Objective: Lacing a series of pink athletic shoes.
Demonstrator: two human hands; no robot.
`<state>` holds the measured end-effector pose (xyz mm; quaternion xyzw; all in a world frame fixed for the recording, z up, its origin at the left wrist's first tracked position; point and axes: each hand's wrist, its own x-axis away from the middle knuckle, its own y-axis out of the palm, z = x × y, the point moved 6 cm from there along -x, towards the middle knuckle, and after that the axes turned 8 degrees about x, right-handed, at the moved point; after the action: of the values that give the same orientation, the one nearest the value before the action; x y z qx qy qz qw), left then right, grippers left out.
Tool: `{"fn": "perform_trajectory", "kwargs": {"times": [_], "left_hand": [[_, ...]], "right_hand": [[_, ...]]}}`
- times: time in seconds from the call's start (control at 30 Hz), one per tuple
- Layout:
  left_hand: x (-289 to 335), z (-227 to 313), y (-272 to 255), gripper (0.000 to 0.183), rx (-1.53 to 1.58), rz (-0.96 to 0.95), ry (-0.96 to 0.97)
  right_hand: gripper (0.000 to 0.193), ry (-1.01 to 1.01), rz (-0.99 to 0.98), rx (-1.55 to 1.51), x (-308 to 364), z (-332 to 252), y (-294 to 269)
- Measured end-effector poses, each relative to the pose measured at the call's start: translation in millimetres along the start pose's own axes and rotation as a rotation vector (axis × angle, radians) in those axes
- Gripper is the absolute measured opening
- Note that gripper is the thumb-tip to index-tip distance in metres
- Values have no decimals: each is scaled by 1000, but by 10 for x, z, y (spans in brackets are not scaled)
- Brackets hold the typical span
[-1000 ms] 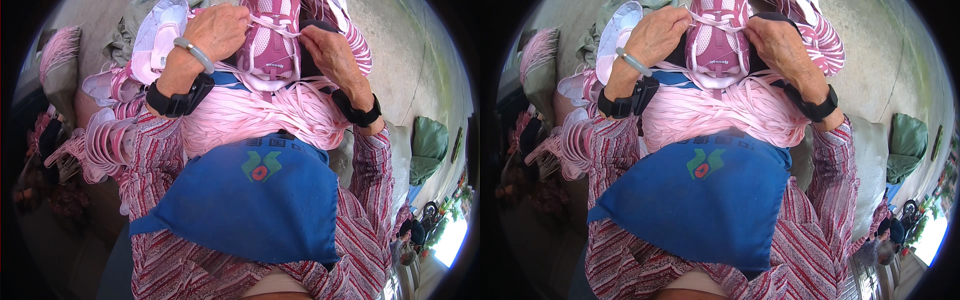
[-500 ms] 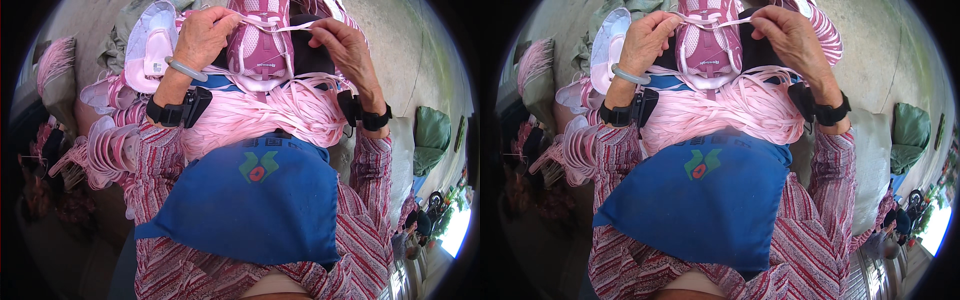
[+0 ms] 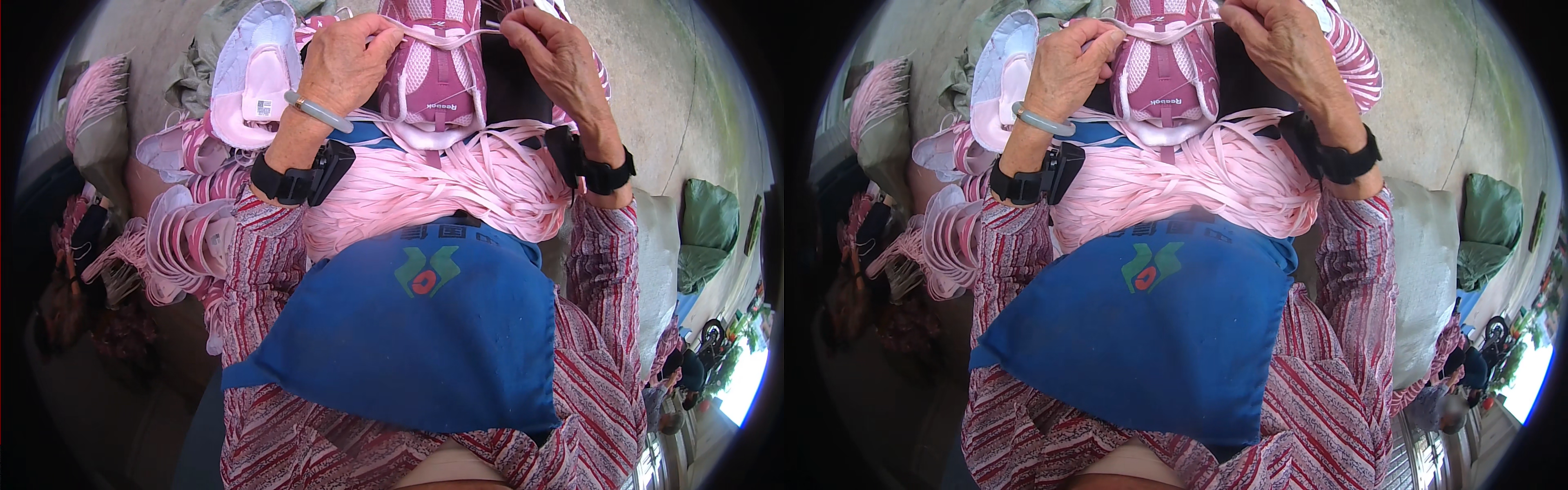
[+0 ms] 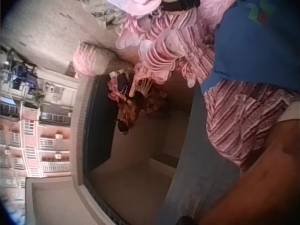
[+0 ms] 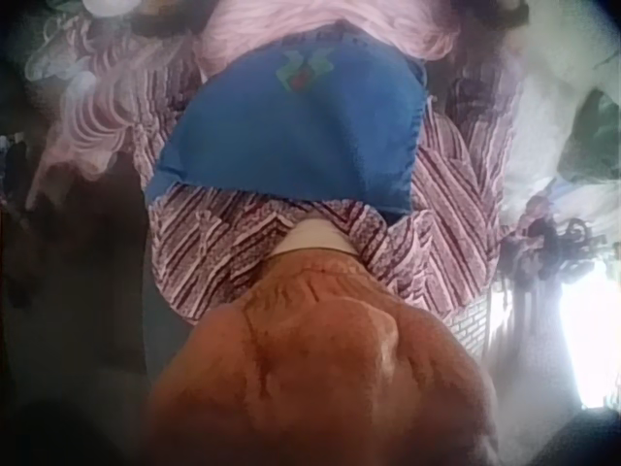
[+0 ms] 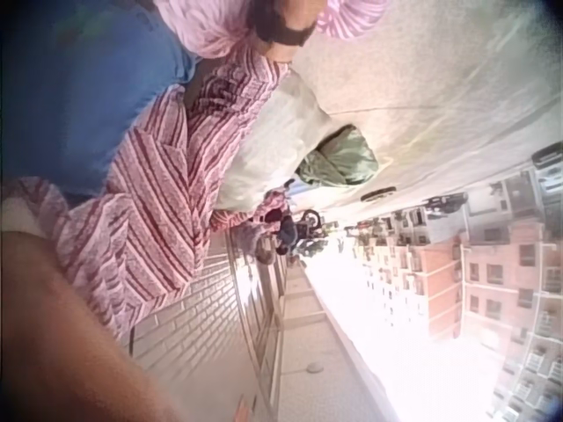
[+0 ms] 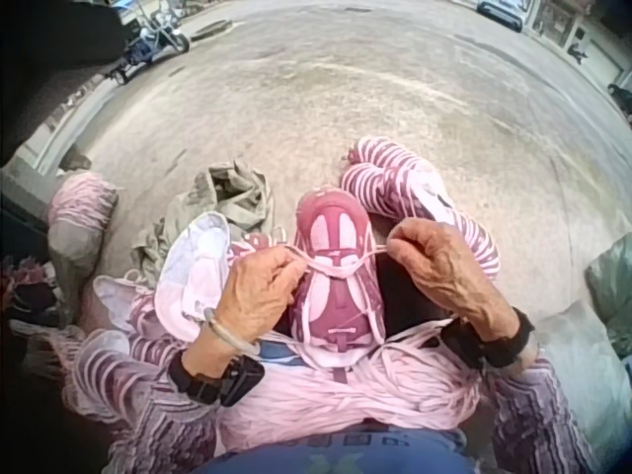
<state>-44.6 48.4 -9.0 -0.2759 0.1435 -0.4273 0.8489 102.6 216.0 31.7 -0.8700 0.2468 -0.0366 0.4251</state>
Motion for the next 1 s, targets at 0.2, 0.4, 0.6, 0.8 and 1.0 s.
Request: {"fn": "perform_trajectory", "kwargs": {"times": [0.2, 0.4, 0.6, 0.8, 1.0], "left_hand": [[10, -111, -5, 24, 370, 10, -206], [141, 99, 31, 17, 101, 268, 129], [273, 248, 21, 13, -2, 377, 383], [255, 83, 36, 11, 151, 347, 174], [226, 173, 79, 7, 62, 364, 294]], "right_hand": [[17, -85, -172, 81, 223, 38, 172], [23, 11, -116, -22, 163, 164, 272], [23, 58, -69, -7, 180, 152, 314], [20, -69, 70, 94, 156, 31, 299], [19, 20, -29, 30, 164, 36, 375]]}}
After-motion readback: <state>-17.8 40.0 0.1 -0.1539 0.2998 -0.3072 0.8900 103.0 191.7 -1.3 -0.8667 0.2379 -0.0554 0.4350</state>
